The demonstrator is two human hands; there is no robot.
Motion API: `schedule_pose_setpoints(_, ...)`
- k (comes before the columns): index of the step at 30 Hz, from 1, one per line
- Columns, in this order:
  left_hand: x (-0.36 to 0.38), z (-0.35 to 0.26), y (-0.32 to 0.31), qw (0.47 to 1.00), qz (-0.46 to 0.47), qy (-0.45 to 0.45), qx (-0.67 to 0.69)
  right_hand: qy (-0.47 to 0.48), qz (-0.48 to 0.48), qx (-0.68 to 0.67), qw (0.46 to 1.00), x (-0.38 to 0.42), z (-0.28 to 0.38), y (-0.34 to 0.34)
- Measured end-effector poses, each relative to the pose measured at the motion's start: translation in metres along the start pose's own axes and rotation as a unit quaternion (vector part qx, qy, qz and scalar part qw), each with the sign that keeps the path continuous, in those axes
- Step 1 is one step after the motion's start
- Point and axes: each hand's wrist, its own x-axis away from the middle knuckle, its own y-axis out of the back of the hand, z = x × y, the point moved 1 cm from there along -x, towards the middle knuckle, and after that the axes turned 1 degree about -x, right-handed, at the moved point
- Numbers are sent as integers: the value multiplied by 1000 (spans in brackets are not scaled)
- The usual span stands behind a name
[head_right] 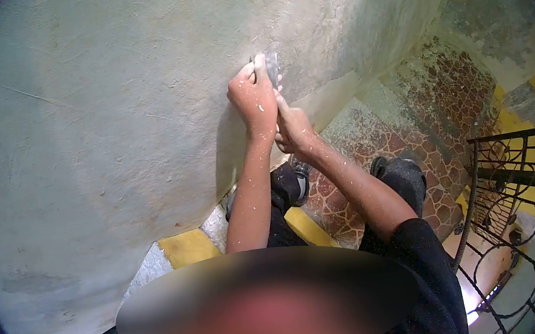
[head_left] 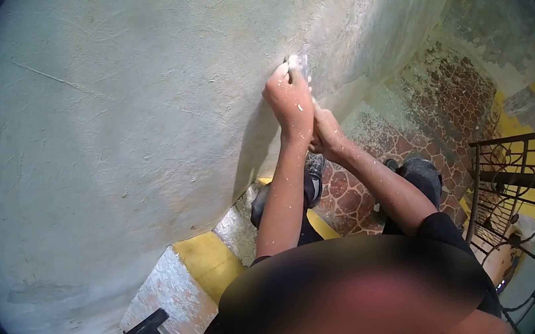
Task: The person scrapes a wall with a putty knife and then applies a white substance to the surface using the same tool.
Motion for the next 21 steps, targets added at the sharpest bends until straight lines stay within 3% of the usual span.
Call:
schedule_pose_setpoints(1, -2, -6, -4, 1000, -2, -3, -1, 2, 3, 0, 1000, -6, 2, -3)
schedule_pose_setpoints(3, -5, -22, -20, 995, -6, -31, 100, 164, -81, -38, 982, -20, 23, -19)
schedule_pose_setpoints(5, -5, -30, -30, 995, 4, -48, 87, 174, -54, -56, 982, -28, 34, -8)
schedule_pose_setpoints(7, -3, -35, -39, 994, -17, -108, 24, 311, -87, 55, 945, -30, 44, -5)
schedule_pose_setpoints(8, 2, -41, -37, 994, -4, -106, -9, 476, -252, 355, 764, 9, 41, -44)
schedule_pose_setpoints(9, 2, -38, -40, 994, -2, -108, -7, 478, -255, 354, 763, 6, 45, -40)
schedule_pose_setpoints(12, 4, -21, -43, 994, 6, -102, -37, 289, -196, 161, 923, -12, 48, -7)
schedule_pose_setpoints(14, 1, -16, -42, 993, 12, -112, -26, 144, -147, 24, 978, -11, 47, 3)
schedule_pose_setpoints(17, 3, -18, -30, 991, 40, -112, -61, 100, -148, 68, 982, 17, 60, 7)
schedule_pose_setpoints(18, 4, -21, -25, 994, 76, -63, -37, 101, -154, 68, 981, 20, 59, 12)
schedule_pose_setpoints(21, -5, -3, -20, 991, 129, -6, 20, 141, -194, 286, 928, 21, 56, 26)
